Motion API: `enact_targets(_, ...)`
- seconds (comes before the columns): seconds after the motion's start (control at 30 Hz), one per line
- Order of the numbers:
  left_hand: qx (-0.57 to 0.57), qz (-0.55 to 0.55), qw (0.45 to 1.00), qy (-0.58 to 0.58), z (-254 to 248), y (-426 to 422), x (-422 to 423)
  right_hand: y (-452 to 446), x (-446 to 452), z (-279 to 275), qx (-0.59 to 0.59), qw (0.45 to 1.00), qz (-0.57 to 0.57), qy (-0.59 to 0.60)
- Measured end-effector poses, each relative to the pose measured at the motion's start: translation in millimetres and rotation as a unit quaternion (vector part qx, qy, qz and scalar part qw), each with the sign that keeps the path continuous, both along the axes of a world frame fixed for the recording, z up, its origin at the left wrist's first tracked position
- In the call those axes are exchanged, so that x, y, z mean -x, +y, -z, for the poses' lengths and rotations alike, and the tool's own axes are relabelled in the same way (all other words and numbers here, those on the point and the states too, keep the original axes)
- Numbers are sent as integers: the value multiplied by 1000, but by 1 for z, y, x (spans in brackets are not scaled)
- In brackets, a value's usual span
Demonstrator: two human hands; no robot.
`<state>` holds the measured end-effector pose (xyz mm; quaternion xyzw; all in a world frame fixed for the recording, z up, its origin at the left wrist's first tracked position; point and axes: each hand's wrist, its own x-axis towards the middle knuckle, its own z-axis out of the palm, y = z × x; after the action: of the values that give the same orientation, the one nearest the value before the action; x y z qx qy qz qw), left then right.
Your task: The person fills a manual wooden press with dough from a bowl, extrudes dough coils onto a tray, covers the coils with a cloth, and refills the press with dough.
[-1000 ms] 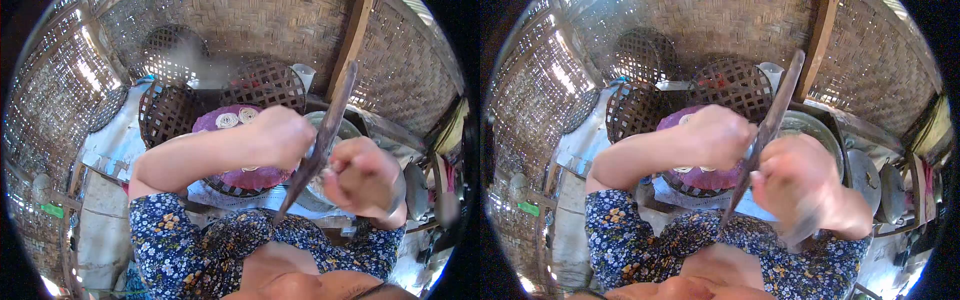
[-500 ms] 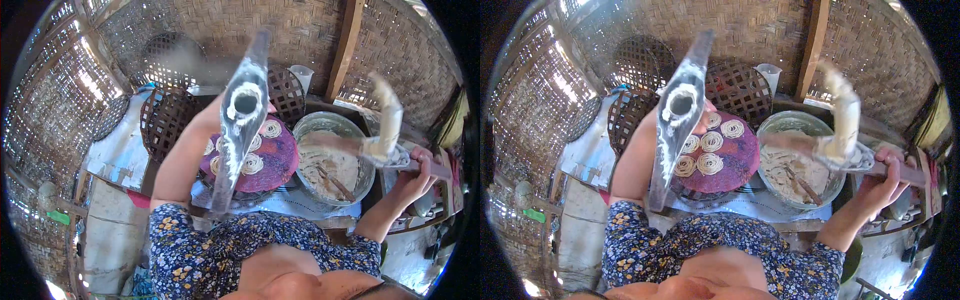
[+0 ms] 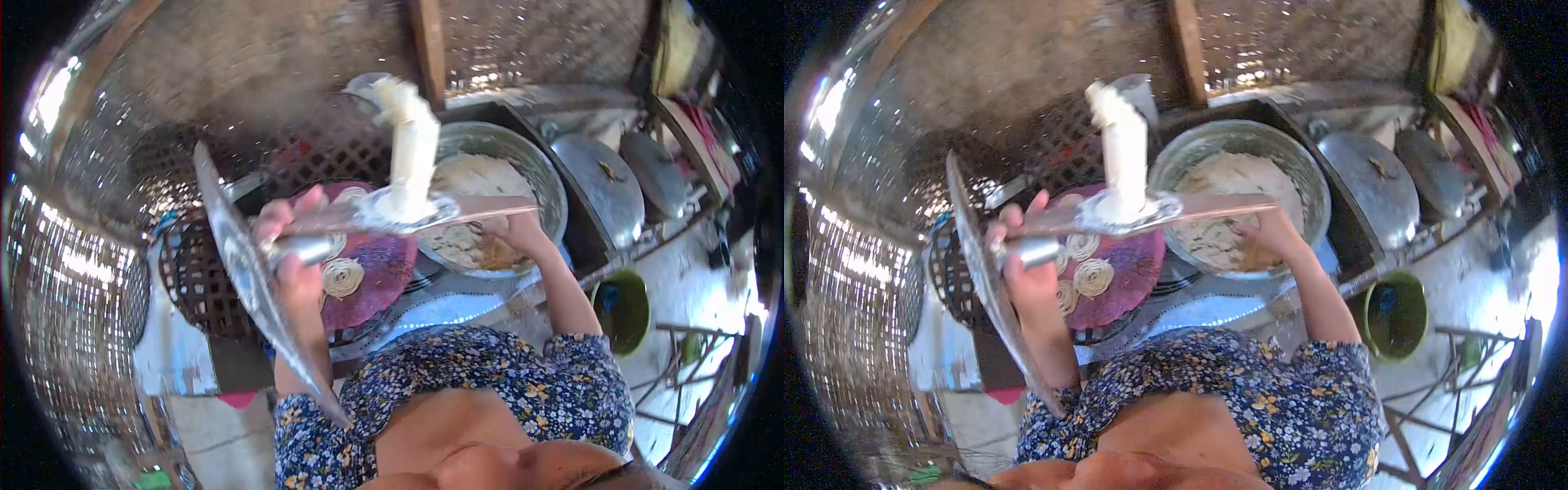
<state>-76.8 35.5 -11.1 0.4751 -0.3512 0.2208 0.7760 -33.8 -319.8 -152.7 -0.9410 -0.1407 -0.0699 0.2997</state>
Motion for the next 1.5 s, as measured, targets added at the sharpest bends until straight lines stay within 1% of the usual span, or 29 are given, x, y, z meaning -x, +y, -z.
enact_targets(0.03,-15,-3,1000,17,2,0,7,-18,-8,38,126,987,65,78)
enact_targets(0.1,-5,-43,998,47,13,3,9,-18,-2,36,230,956,98,156)
enact_targets(0.13,-33,-46,996,63,16,5,15,-15,-1,33,282,933,110,194)
enact_targets(0.2,-83,-52,993,73,17,10,22,-14,-2,33,258,948,69,172)
enact_targets(0.23,-96,-77,990,71,19,12,25,-17,-3,33,246,955,48,161)
enact_targets(0.3,-127,-71,989,40,16,19,29,-28,-4,8,268,946,38,177)
enact_targets(0.33,-117,-83,989,32,23,27,30,-33,-5,-9,279,942,31,185)
enact_targets(0.43,-125,-97,987,19,19,24,39,-58,-7,-49,392,908,31,143)
enact_targets(0.47,-115,-80,989,36,18,23,40,-63,-7,-62,428,893,41,129)
enact_targets(0.53,-94,-45,992,72,16,21,43,-71,-10,-80,466,876,54,113)
enact_targets(0.6,-84,-63,992,69,17,17,42,-74,-12,-86,496,859,63,111)
enact_targets(0.7,-83,-57,990,97,21,17,42,-83,-12,-52,458,886,31,66)
enact_targets(0.8,-102,-59,986,120,24,24,43,-81,-13,-26,436,896,-4,88)
enact_targets(0.93,-120,-78,982,123,22,24,47,-68,-13,-7,440,890,-22,116)
enact_targets(1.03,-133,-67,986,74,23,25,46,-60,-14,5,436,890,-14,137)
enact_targets(1.07,-137,-79,980,119,22,25,51,-57,-12,6,436,889,-19,139)
enact_targets(1.17,-163,-90,980,74,24,25,49,-55,-12,8,449,880,-28,153)
enact_targets(1.2,-151,-92,980,88,27,25,50,-56,-12,8,456,875,-30,159)
enact_targets(1.23,-140,-111,982,67,16,14,51,-58,-11,2,428,888,-14,168)
enact_targets(1.3,-192,-124,970,82,20,22,49,-66,-9,-22,372,910,19,182)
enact_targets(1.33,-202,-123,968,83,16,19,51,-70,-8,-41,336,916,6,218)
enact_targets(1.37,-216,-116,963,114,19,19,50,-74,-4,-69,300,920,-8,253)
enact_targets(1.4,-328,-165,929,49,22,27,42,-76,-1,-93,264,920,-21,288)
enact_targets(1.43,-433,-214,876,-16,31,38,33,-83,1,-109,192,933,-32,304)
enact_targets(1.47,-421,-213,882,11,40,31,25,-90,5,-123,120,940,-44,316)
enact_targets(1.5,-395,-128,910,14,44,26,20,-94,8,-136,48,943,-56,326)
